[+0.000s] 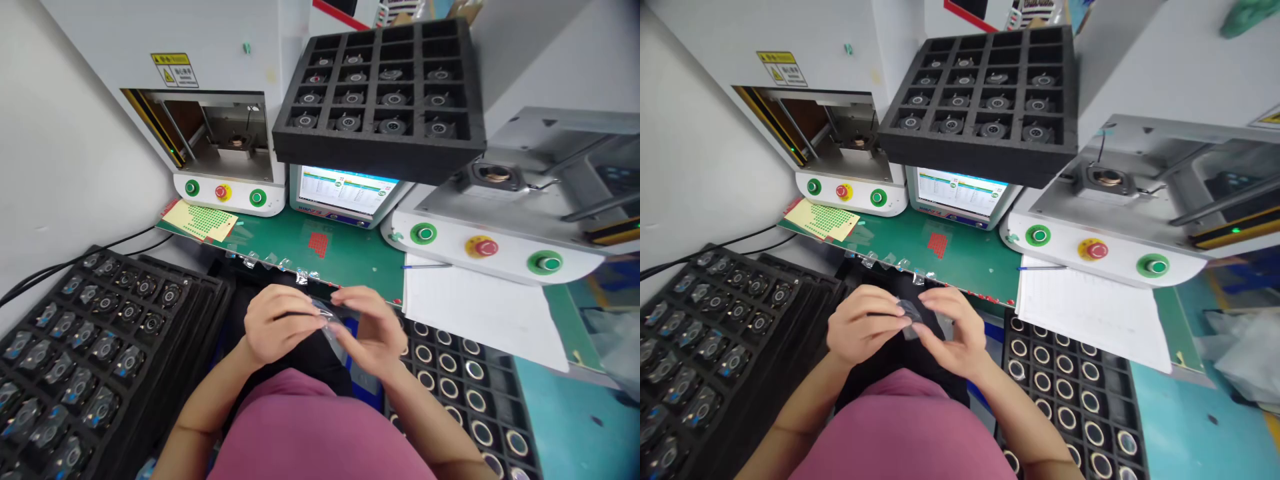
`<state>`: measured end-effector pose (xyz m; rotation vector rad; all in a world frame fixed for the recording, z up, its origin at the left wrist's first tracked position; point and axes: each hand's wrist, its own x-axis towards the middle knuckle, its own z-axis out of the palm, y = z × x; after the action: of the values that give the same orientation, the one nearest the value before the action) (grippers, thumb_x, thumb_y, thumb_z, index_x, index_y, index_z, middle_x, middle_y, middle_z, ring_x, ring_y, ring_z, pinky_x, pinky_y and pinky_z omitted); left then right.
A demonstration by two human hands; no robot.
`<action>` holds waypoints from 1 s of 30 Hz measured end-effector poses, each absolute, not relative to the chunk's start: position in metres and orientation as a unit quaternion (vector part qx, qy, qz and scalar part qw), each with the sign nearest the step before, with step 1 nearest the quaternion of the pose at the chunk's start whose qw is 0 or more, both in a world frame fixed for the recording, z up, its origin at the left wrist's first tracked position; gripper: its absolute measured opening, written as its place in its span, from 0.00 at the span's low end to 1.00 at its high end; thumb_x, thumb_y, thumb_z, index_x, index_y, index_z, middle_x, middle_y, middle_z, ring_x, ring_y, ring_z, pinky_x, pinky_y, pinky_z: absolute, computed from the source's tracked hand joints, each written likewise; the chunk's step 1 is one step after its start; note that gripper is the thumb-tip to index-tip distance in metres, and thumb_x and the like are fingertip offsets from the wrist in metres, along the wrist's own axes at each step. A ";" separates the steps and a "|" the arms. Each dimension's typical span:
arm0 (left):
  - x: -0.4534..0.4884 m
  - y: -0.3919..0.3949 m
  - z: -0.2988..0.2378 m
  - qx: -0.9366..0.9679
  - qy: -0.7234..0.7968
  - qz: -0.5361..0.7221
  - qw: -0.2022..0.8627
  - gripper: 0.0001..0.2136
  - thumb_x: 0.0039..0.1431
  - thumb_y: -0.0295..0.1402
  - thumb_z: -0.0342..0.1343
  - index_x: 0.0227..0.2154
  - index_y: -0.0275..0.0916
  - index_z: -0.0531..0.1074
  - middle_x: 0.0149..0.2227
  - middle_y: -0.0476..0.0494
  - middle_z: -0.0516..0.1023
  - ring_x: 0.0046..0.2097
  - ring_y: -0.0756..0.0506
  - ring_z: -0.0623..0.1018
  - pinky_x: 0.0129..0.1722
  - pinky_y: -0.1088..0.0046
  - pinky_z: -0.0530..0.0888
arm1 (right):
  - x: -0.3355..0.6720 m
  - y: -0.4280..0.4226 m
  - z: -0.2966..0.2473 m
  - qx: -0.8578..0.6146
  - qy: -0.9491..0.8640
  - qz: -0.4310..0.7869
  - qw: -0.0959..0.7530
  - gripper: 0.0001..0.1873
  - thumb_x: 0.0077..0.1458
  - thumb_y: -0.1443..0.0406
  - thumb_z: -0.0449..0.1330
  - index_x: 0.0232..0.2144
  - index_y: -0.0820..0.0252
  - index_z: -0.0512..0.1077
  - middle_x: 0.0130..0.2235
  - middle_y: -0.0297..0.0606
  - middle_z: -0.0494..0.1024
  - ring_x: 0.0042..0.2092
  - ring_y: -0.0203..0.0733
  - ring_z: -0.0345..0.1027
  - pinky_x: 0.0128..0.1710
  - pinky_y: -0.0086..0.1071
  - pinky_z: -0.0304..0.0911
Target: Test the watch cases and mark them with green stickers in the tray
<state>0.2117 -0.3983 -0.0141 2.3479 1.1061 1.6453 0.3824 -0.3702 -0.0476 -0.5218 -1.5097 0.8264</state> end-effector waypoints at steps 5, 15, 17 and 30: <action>0.201 -0.417 0.011 0.790 0.393 0.464 -0.078 0.08 0.52 0.24 0.64 0.32 0.45 0.77 0.29 0.54 0.81 0.35 0.51 0.79 0.37 0.73 0.76 | 0.383 -0.364 -0.020 -0.243 -0.557 0.652 0.454 0.22 0.57 0.48 0.57 0.35 0.60 0.76 0.27 0.38 0.76 0.27 0.36 0.70 0.24 0.29 0.68; 0.195 -0.420 0.016 0.742 0.415 0.522 -0.065 0.05 0.56 0.25 0.58 0.34 0.41 0.75 0.29 0.49 0.81 0.34 0.47 0.79 0.33 0.68 0.77 | 0.367 -0.374 0.001 -0.282 -0.492 0.692 0.447 0.10 0.50 0.61 0.66 0.23 0.59 0.72 0.22 0.30 0.72 0.20 0.29 0.63 0.15 0.22 0.61; 0.199 -0.423 0.017 0.686 0.456 0.567 -0.014 0.06 0.56 0.23 0.57 0.34 0.40 0.75 0.29 0.47 0.79 0.33 0.47 0.78 0.32 0.68 0.77 | 0.365 -0.380 0.004 -0.303 -0.527 0.606 0.512 0.06 0.52 0.67 0.65 0.24 0.58 0.72 0.23 0.31 0.73 0.22 0.31 0.66 0.18 0.23 0.63; 0.221 -0.425 0.027 0.652 0.519 0.553 0.012 0.03 0.54 0.27 0.62 0.33 0.38 0.75 0.30 0.47 0.80 0.31 0.50 0.78 0.31 0.74 0.77 | 0.359 -0.391 0.007 -0.279 -0.748 0.201 0.567 0.14 0.49 0.78 0.62 0.35 0.57 0.72 0.29 0.35 0.77 0.29 0.36 0.73 0.26 0.28 0.68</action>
<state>0.2211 -0.4251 0.0275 2.0326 1.6176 1.7222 0.3594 -0.3910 0.0070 -0.6562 -1.7588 0.4715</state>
